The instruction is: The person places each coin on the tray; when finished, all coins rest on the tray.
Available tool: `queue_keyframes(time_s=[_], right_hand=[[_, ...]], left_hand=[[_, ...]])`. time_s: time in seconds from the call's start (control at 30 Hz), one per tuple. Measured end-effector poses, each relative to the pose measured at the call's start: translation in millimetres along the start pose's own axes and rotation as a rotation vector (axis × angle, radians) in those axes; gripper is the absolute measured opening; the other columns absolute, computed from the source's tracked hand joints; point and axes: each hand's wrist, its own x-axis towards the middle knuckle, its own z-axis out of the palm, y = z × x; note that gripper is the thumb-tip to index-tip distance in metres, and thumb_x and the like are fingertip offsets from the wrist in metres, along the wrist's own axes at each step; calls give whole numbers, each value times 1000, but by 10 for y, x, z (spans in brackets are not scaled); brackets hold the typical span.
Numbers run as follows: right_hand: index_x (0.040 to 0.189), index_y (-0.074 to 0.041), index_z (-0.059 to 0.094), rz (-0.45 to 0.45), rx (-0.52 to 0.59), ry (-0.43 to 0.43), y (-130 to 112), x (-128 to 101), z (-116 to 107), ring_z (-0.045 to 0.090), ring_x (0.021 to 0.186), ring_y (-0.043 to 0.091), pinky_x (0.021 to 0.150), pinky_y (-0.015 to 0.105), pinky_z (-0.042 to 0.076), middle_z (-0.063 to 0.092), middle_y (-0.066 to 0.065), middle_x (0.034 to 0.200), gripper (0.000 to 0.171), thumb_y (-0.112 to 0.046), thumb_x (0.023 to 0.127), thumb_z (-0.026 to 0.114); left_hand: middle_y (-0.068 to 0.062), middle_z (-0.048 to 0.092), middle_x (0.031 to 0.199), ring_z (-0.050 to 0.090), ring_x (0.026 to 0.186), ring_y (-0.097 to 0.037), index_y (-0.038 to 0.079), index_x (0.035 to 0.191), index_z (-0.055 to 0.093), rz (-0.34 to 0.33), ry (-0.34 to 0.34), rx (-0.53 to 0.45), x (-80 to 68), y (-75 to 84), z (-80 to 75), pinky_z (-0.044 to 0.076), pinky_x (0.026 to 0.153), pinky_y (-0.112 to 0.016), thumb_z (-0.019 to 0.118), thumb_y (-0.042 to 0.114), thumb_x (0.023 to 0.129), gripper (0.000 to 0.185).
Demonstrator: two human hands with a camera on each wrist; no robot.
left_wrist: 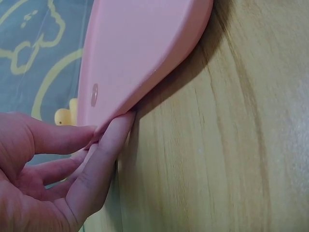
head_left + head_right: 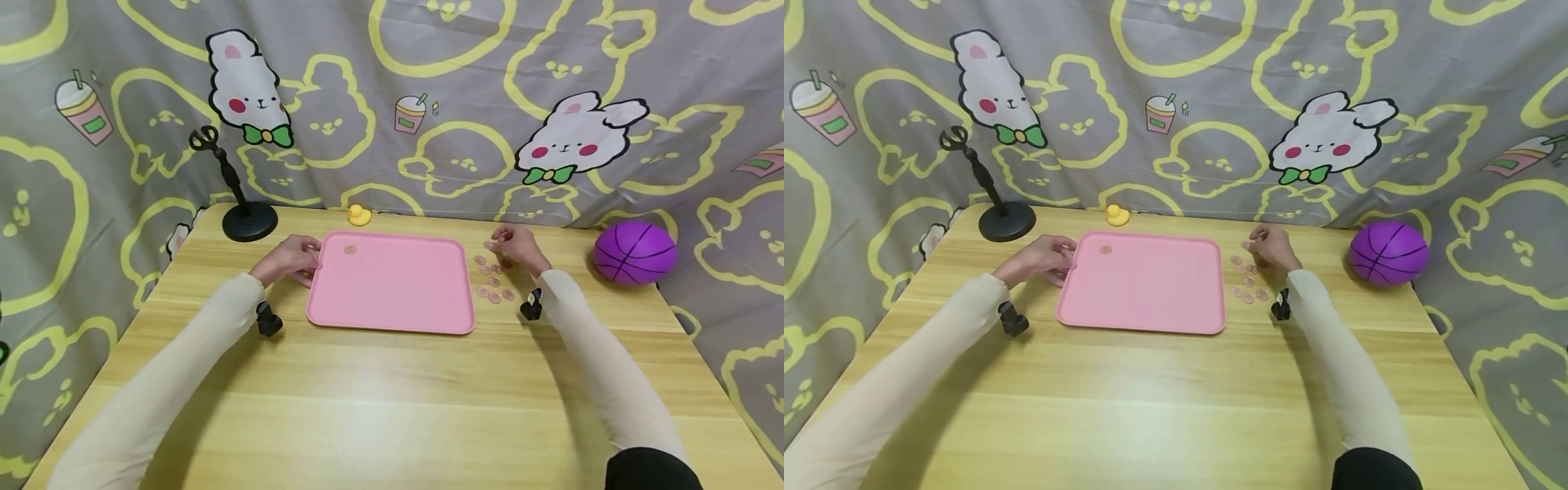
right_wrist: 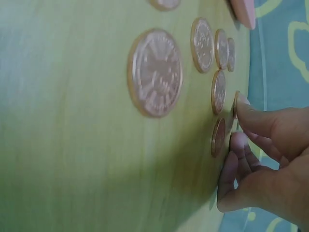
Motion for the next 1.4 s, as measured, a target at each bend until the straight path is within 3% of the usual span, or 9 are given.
queue_keyframes(time_s=[0.17,0.63,0.97,1.13,1.27,1.4], right_hand=[[114,7,64,-21,-26,0,16,1,-5,50,83,18,64,21,45,57,12,99,26,-16,102,70],[114,5,59,-21,-43,-68,-21,29,-37,50,84,19,68,25,44,56,14,102,25,-15,103,68],[106,5,63,-19,-62,1,-134,55,-83,57,86,21,71,27,52,64,16,101,20,-14,102,68],[114,8,68,-21,63,-28,-320,18,-82,69,84,19,78,31,61,72,16,101,25,-15,103,68],[119,14,65,-47,198,-103,-527,-24,4,75,82,14,87,37,65,75,25,107,28,-9,102,66],[119,13,68,-72,215,-190,-715,-87,194,75,84,15,89,41,65,74,28,113,27,-7,102,67]], left_hand=[[-25,59,121,68,93,-27,-11,152,39,3,-2,10,24,-12,19,67,70,-34,55,-2,95,60],[-26,57,120,68,90,-25,-11,152,38,-3,3,20,5,16,6,67,69,-34,55,-2,97,59],[-30,64,128,70,94,-23,-11,151,43,-18,12,-38,50,45,-61,68,74,-35,58,6,100,56],[-32,64,128,72,89,-21,-9,152,42,-16,31,-63,88,46,-55,67,72,-33,58,4,99,57],[-30,66,123,72,82,-18,-10,151,42,13,44,-90,100,17,-50,67,71,-32,58,2,99,56],[-31,63,127,71,79,-15,-9,153,41,21,44,-110,84,-61,-45,67,71,-31,61,2,100,57]])
